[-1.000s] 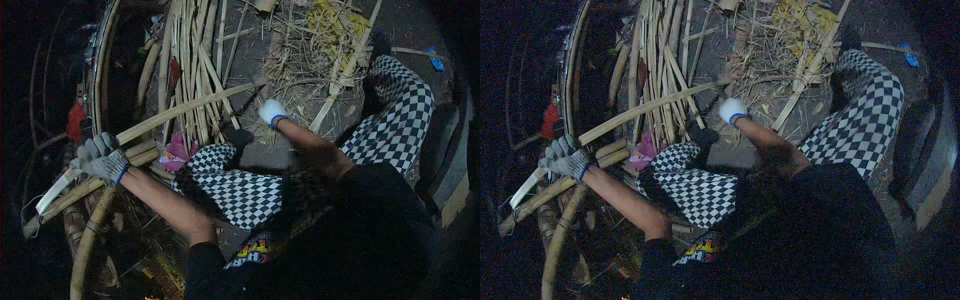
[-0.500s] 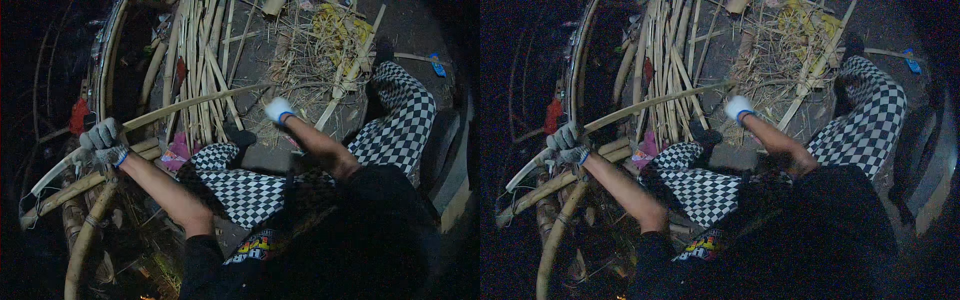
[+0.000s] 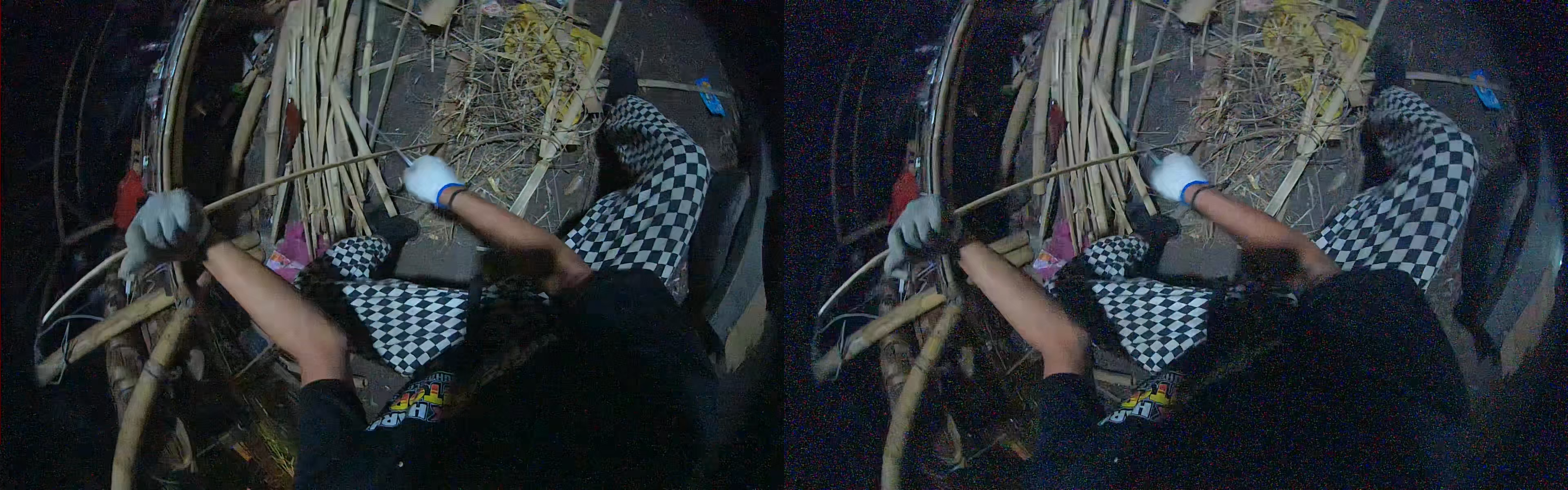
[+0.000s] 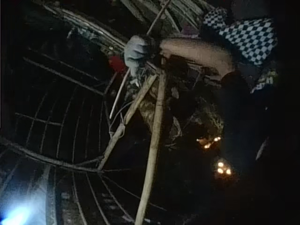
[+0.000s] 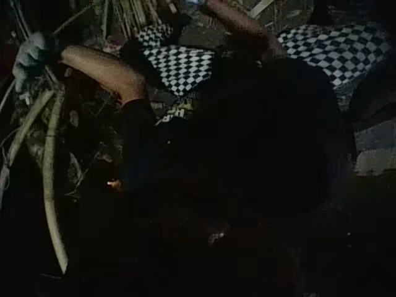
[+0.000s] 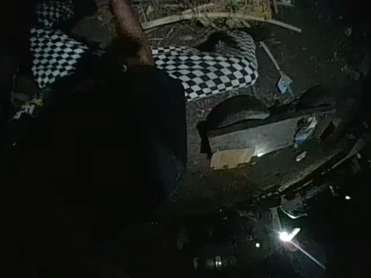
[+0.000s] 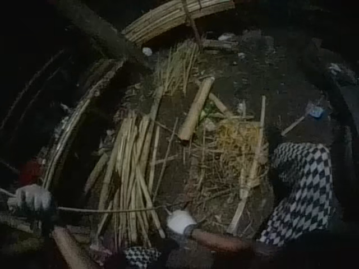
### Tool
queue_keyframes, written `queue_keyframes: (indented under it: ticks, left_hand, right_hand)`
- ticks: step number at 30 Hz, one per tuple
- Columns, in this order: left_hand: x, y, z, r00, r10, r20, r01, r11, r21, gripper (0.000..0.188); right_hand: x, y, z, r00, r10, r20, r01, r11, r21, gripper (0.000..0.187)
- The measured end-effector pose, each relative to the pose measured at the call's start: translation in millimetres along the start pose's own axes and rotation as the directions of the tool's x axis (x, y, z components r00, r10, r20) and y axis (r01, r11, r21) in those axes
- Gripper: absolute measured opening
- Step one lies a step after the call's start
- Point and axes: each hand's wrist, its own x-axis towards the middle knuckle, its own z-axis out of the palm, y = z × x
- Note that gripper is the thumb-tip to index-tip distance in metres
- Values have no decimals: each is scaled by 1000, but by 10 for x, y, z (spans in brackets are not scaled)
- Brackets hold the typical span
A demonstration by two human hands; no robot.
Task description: Shaving and smoothing a strip of bamboo using a knife in a workshop.
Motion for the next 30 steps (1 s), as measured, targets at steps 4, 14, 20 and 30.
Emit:
queue_keyframes:
  ticks: [4,14,20,30]
  left_hand:
    - [-5,311,38,994,-110,-8,110,991,69,40]
    - [-11,103,147,999,-9,-50,9,1000,14,36]
    - [-110,252,98,989,15,-150,-9,999,42,38]
    - [-113,245,146,992,30,-126,-18,995,97,36]
  right_hand:
    - [-190,-819,-70,970,-140,-196,195,936,294,32]
    - [-81,-371,18,999,33,-35,-28,990,135,33]
    - [-220,-992,-93,965,-206,-161,237,950,201,34]
    - [-93,71,157,1000,9,1,-9,998,-68,38]
